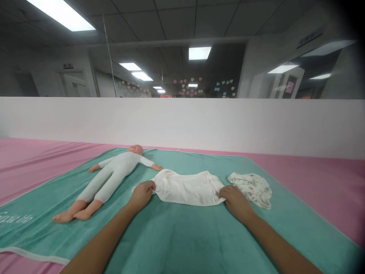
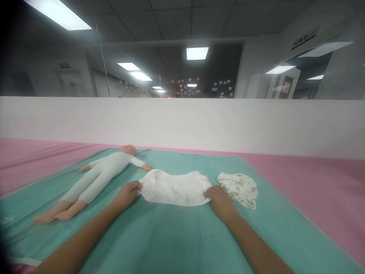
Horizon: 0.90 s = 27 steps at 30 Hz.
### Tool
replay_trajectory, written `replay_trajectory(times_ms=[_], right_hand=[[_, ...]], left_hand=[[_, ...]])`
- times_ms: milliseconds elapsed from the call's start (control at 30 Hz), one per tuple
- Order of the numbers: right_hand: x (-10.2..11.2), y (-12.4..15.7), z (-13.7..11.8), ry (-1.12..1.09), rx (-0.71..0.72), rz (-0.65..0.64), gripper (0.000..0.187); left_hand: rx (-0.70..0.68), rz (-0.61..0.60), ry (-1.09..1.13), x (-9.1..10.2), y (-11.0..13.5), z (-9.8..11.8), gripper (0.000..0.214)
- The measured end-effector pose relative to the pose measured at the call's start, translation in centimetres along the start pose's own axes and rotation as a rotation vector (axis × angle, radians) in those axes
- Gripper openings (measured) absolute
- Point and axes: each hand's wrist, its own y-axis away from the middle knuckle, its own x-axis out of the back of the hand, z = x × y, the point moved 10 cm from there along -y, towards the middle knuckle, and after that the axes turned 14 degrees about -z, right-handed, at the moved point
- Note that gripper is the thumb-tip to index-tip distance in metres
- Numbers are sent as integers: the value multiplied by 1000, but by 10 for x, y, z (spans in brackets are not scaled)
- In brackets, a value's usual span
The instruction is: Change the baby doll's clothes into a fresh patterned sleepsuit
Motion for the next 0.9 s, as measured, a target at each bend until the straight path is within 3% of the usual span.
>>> replay_trajectory(times_ms=[267,400,500,600,733,900], right_hand=[[24,18,42,-241,-50,236,22],[32,27,48,-282,-62,299,17],[36,31,42,-307,-44,330,15],[36,31,37,-321,-28,311,14],[31,28,32,-301,-4,229,14],[26,25,22,-225,74,151,13]], left_hand=[[67,201,294,31,14,-16,13],[98,201,518,33,16,-23,10],[87,58,696,21,11,-22,9],[54,-169,788,5,8,-12,10],[-2,-425,743,-7,12,1,11],[-71,-647,601,-19,21,18,10]])
